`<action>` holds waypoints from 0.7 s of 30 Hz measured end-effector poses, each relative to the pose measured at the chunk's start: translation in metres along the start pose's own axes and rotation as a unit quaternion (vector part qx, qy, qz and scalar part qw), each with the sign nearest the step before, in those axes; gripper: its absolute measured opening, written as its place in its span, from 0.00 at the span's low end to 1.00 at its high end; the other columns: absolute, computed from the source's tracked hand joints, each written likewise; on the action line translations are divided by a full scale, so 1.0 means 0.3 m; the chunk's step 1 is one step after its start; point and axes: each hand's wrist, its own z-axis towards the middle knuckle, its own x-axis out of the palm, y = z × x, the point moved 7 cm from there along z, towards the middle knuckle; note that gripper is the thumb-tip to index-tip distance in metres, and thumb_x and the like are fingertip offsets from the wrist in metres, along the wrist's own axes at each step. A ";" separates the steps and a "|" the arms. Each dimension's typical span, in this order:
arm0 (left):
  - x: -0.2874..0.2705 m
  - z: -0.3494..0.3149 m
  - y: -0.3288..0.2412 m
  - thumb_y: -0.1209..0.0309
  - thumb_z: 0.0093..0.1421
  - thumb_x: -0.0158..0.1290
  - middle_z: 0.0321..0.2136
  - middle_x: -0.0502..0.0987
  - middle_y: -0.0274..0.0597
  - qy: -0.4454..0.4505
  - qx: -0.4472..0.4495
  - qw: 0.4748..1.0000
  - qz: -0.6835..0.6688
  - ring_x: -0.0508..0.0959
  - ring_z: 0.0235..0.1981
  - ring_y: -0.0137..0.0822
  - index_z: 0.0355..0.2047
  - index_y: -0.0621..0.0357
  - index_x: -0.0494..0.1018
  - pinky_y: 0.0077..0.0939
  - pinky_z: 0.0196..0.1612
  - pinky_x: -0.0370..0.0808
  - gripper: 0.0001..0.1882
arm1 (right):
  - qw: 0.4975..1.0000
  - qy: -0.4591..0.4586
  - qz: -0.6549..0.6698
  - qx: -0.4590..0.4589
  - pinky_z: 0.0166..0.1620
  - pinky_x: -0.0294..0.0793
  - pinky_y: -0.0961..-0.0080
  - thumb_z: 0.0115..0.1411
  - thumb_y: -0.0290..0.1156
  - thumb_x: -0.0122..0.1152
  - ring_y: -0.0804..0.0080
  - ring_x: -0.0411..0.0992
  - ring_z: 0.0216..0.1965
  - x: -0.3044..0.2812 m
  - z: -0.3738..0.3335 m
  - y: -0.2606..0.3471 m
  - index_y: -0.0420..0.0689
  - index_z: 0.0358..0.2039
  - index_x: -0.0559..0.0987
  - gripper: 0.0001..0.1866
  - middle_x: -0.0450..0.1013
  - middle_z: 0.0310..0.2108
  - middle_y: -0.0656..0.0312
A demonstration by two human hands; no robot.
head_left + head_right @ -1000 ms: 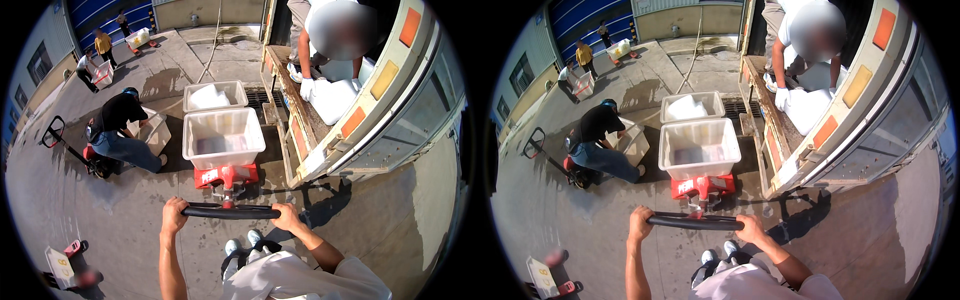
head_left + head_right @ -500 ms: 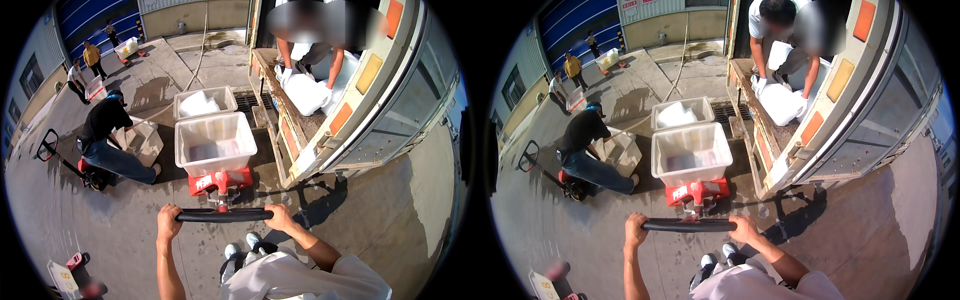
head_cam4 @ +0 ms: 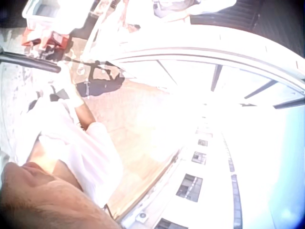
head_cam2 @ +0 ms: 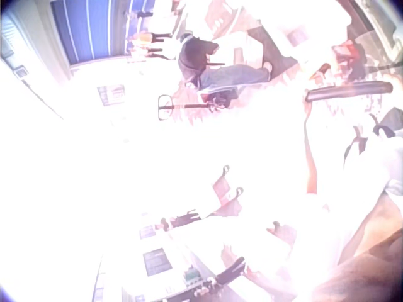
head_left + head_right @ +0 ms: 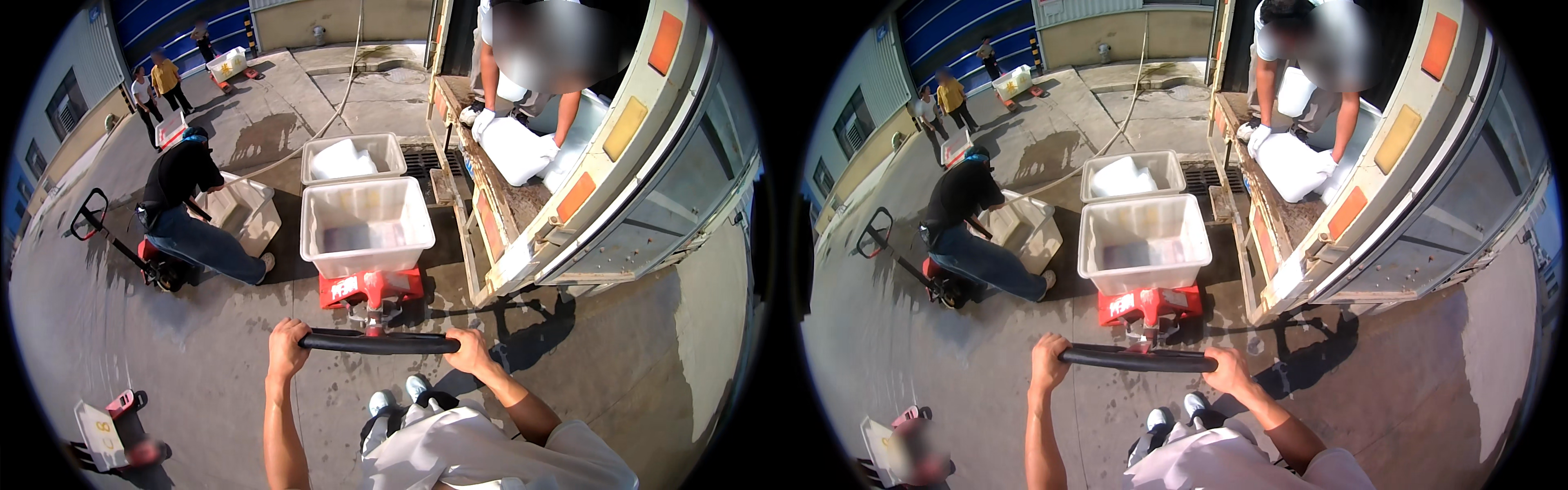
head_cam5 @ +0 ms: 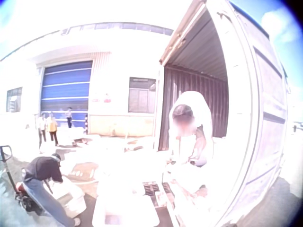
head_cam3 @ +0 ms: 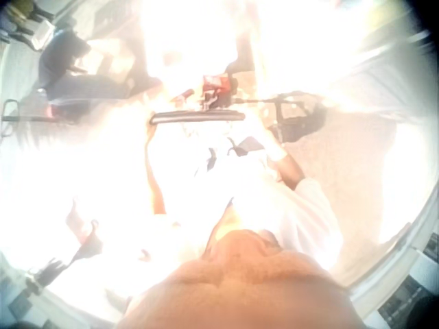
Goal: The person uses a manual pallet jack to transport two large white plastic bins across a paved outdoor area. They pour water from the bins onto the ground and then move the bins toward a truck where other workers are loading similar containers.
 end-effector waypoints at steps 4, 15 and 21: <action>-0.004 0.002 -0.008 0.80 0.35 0.54 0.20 0.71 0.40 0.001 -0.003 1.000 -0.015 0.71 0.25 0.46 0.19 0.57 0.70 0.35 0.31 0.69 0.08 | 1.000 0.008 -0.008 0.006 0.30 0.71 0.58 0.40 0.27 0.61 0.47 0.73 0.27 0.001 0.000 -0.006 0.44 0.21 0.74 0.05 0.72 0.21 0.52; 0.010 -0.005 -0.004 0.79 0.37 0.55 0.21 0.72 0.39 0.027 -0.008 1.000 -0.001 0.72 0.28 0.44 0.21 0.56 0.72 0.36 0.34 0.71 0.08 | 0.999 -0.026 0.004 -0.018 0.28 0.72 0.59 0.40 0.27 0.62 0.47 0.73 0.25 0.001 -0.009 -0.019 0.44 0.19 0.74 0.05 0.72 0.18 0.51; 0.027 -0.021 0.015 0.79 0.38 0.54 0.21 0.72 0.37 0.018 -0.014 1.000 -0.002 0.72 0.29 0.44 0.21 0.55 0.72 0.36 0.33 0.71 0.08 | 0.999 -0.027 0.002 -0.022 0.28 0.71 0.59 0.41 0.26 0.62 0.47 0.73 0.26 0.003 -0.008 -0.013 0.43 0.18 0.73 0.05 0.72 0.19 0.51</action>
